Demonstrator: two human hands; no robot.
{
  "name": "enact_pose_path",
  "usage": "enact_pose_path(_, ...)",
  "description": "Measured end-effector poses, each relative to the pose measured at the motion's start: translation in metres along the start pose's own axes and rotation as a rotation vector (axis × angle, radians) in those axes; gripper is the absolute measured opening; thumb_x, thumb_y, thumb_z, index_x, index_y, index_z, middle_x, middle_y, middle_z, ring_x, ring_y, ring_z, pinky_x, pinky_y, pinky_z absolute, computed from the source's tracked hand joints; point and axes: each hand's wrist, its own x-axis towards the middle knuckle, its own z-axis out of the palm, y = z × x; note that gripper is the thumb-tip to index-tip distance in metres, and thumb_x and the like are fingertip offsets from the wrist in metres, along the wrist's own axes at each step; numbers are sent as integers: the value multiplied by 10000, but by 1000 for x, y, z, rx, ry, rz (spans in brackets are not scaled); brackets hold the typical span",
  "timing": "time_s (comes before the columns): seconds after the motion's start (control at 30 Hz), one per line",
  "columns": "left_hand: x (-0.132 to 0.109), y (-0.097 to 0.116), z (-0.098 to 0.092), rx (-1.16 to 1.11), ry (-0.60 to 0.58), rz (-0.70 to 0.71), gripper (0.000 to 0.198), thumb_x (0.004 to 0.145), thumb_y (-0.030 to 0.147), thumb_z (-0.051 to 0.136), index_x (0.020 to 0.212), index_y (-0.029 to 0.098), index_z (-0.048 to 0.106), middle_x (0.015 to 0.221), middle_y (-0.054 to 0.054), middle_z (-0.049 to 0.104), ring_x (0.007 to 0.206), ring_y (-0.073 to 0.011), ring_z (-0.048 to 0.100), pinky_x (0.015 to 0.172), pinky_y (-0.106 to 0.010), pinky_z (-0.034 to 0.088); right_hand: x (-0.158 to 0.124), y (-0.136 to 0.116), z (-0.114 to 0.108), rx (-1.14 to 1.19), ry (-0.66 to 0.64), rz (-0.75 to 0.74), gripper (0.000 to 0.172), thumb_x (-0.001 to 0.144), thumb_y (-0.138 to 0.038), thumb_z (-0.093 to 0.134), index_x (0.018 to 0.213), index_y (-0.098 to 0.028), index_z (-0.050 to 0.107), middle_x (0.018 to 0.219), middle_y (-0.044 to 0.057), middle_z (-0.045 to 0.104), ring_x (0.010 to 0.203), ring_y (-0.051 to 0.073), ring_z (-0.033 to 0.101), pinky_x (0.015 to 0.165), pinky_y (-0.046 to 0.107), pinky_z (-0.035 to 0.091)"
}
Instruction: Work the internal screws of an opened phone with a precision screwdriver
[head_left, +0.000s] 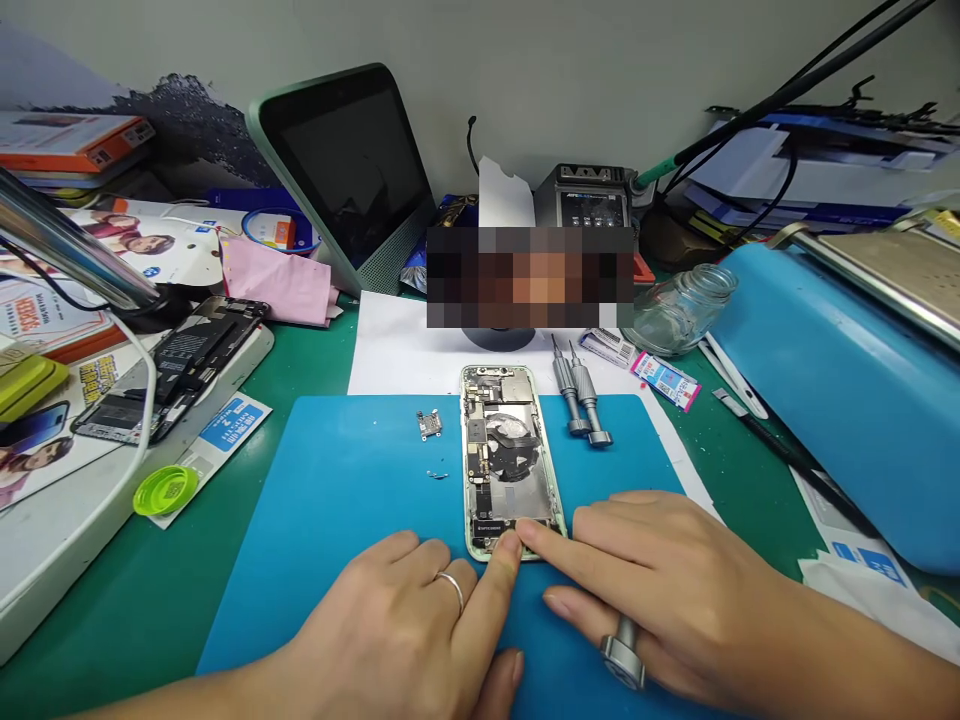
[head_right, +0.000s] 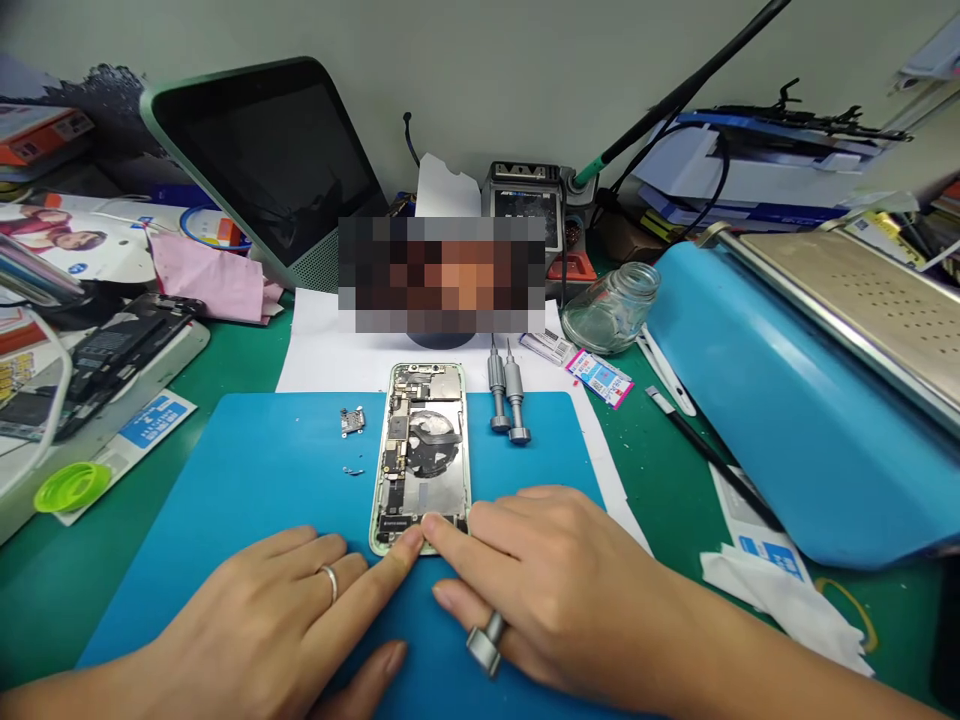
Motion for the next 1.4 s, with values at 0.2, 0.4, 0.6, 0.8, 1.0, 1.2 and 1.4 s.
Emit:
enact_pose_path(0.2,0,3,0,-20,8,-17,386,939,276,469,1227,47,585,667,-15,660,523,-205,627,415,-362,472,-1,0,-4,8,31,-40,279,1025,-239,516,1251,-136,645,752,2,681,588,130,569,568,293,404)
enact_pose_path(0.4,2,3,-9,-50,-66,-23,398,943,272,503,1265,49,577,711,-29,686,563,-207,647,474,-358,508,-1,2,-2,6,25,-42,248,1014,-239,532,1199,-142,665,708,-10,660,568,138,568,548,300,385)
enact_pose_path(0.6,1,3,-12,-49,-93,-27,415,951,283,507,1286,45,570,727,-36,692,582,-207,654,489,-356,516,-2,2,-2,4,41,-38,227,1020,-255,519,1132,-163,693,672,-11,645,547,140,539,539,293,368)
enact_pose_path(0.8,1,4,-6,-32,-42,-18,402,964,276,473,1273,37,568,700,-26,681,556,-203,647,449,-354,486,-3,1,-1,11,43,-11,230,1019,-235,517,1140,-160,698,690,-8,654,556,135,550,534,289,373)
enact_pose_path(1.0,0,2,1,7,23,9,396,981,279,430,1257,31,568,657,-13,661,517,-192,636,418,-346,470,-1,1,-2,7,54,-25,239,1029,-243,495,1113,-163,704,676,-5,641,561,137,532,537,303,344)
enact_pose_path(1.2,2,0,1,18,30,27,435,1027,346,357,1244,30,563,634,-5,647,502,-183,637,417,-341,466,-1,0,-4,17,62,-37,261,1030,-237,478,1006,-165,728,630,-5,582,543,137,486,532,308,288)
enact_pose_path(1.4,1,1,0,12,33,15,463,1045,388,341,1238,28,561,642,-6,650,513,-183,638,439,-342,461,-1,2,-2,35,52,-28,228,1023,-228,504,985,-165,720,656,-10,594,562,134,510,550,307,322)
